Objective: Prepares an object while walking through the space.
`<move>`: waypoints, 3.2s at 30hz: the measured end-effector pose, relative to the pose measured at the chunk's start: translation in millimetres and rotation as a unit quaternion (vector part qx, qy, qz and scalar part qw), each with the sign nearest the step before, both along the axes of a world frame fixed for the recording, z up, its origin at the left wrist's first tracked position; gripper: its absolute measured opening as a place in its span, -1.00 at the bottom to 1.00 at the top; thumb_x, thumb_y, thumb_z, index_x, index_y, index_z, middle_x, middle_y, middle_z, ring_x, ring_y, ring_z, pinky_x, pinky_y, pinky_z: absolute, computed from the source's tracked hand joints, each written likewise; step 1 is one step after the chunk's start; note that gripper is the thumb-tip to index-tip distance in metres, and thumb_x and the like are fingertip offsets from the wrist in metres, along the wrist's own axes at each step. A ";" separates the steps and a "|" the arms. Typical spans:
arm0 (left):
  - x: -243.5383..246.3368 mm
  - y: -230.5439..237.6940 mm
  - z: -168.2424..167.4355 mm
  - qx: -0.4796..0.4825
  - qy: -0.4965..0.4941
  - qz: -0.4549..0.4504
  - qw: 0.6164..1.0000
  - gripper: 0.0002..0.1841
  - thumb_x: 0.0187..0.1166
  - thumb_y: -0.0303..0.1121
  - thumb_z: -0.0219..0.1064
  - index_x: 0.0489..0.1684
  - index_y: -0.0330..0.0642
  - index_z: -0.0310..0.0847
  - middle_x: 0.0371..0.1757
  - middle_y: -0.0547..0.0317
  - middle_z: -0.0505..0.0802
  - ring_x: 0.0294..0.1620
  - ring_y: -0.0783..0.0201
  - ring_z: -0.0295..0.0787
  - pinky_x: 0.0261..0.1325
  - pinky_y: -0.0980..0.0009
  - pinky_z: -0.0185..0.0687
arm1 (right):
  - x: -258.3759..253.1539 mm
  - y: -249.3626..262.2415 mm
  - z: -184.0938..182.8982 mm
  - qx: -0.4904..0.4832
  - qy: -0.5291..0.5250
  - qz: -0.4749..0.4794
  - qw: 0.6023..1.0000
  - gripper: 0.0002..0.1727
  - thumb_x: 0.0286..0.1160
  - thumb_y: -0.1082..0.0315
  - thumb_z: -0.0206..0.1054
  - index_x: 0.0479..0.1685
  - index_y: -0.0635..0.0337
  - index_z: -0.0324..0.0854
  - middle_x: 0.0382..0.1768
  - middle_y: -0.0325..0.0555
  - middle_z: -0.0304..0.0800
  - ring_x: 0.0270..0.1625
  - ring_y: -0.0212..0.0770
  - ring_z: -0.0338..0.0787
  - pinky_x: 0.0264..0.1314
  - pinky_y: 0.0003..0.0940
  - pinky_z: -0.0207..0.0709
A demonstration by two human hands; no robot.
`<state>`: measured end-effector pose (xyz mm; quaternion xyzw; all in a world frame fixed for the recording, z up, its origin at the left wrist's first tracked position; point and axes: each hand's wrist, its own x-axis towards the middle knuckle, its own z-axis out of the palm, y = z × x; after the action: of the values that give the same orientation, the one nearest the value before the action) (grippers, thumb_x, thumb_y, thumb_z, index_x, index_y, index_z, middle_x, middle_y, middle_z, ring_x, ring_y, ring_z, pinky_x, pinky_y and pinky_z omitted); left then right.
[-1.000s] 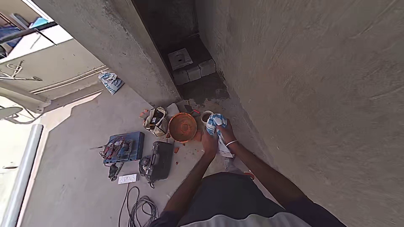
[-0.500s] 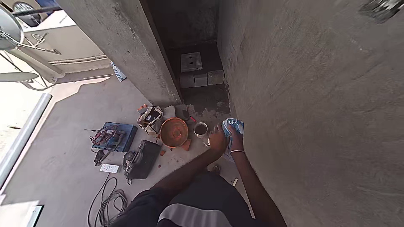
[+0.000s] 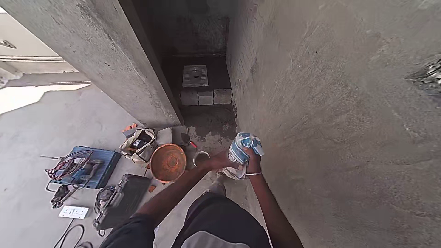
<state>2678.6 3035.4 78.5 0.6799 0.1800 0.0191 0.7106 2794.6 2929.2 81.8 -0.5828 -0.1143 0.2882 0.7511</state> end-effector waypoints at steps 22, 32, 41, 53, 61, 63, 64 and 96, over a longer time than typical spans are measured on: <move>62.7 178.2 -48.6 0.005 0.132 0.502 0.855 -0.31 0.09 -0.18 0.72 0.17 -0.44 0.60 -0.08 -0.10 0.87 -0.01 0.17 0.85 0.22 0.15 0.72 | 83.4 286.9 -17.7 -0.164 -0.043 0.409 0.897 -0.17 0.39 0.01 0.53 0.63 0.18 0.34 0.37 -0.07 0.69 0.39 -0.31 0.69 0.49 -0.28 0.57; 39.9 226.6 -64.4 0.018 0.103 0.685 0.721 -0.29 -0.01 -0.46 0.65 0.24 -0.37 0.45 -0.11 0.16 0.83 -0.12 0.39 0.84 -0.03 0.33 0.84 | 32.4 397.5 -29.2 -0.202 -0.074 0.567 0.795 -0.11 0.15 -0.06 0.75 0.36 0.43 0.55 0.19 0.28 0.77 0.29 0.07 0.77 0.39 0.06 0.61; 102.2 310.4 -41.8 -0.044 0.298 0.730 0.613 -0.41 0.43 -0.49 0.36 0.48 -0.38 0.25 0.00 0.06 0.77 -0.07 0.36 0.82 0.01 0.33 0.82 | 77.0 513.5 -41.9 -0.272 0.008 0.670 0.691 -0.12 0.18 -0.20 0.69 0.27 0.40 0.58 -0.04 0.19 0.80 0.00 0.07 0.85 -0.03 0.10 0.74; 153.5 422.6 -38.6 -0.046 0.332 0.706 0.624 -0.29 0.15 -0.43 0.46 0.39 -0.38 0.28 -0.04 0.14 0.76 -0.07 0.44 0.79 0.00 0.37 0.80 | 113.9 615.4 -58.8 -0.278 0.056 0.593 0.754 -0.07 -0.02 -0.18 0.76 0.32 0.28 0.57 -0.04 0.10 0.82 0.03 -0.01 0.84 0.05 0.06 0.75; 153.7 529.3 -38.2 0.091 0.378 0.639 0.663 -0.15 -0.05 -0.20 0.62 0.34 -0.53 0.47 0.04 -0.12 0.83 0.07 0.30 0.80 0.24 0.29 0.66 | 113.7 701.1 -40.3 -0.231 0.020 0.479 0.847 0.01 0.04 -0.01 0.80 0.57 0.17 0.38 0.29 0.06 0.74 0.34 -0.14 0.74 0.43 -0.09 0.65; 150.0 556.8 -33.6 0.080 0.358 0.626 0.688 -0.21 -0.02 -0.22 0.63 0.26 -0.53 0.52 -0.01 -0.15 0.83 0.06 0.22 0.79 0.22 0.20 0.64 | 114.4 729.4 -30.0 -0.257 0.005 0.468 0.846 0.02 0.06 -0.03 0.78 0.58 0.19 0.35 0.25 0.09 0.75 0.30 -0.11 0.77 0.38 -0.06 0.65; 146.0 571.2 -31.9 0.066 0.334 0.621 0.706 -0.20 -0.03 -0.21 0.65 0.28 -0.50 0.52 0.00 -0.08 0.84 0.06 0.28 0.80 0.23 0.26 0.66 | 115.6 746.1 -25.6 -0.261 -0.004 0.465 0.846 0.02 0.03 -0.04 0.78 0.56 0.18 0.38 0.22 0.06 0.78 0.27 -0.14 0.78 0.37 -0.08 0.67; 184.0 716.2 12.0 0.042 0.087 0.619 0.779 0.05 -0.04 -0.16 0.79 0.55 -0.46 0.31 0.27 0.03 0.80 0.29 0.47 0.73 0.48 0.49 0.57 | 210.2 931.9 30.2 -0.071 0.045 0.671 0.737 0.08 -0.07 -0.16 0.70 0.53 0.32 0.47 0.26 -0.01 0.81 0.26 -0.24 0.81 0.38 -0.29 0.70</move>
<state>2862.7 3751.6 90.5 0.4500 0.6222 0.4038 0.4973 3004.8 3861.1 112.0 -0.3927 -0.4209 0.7507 0.3241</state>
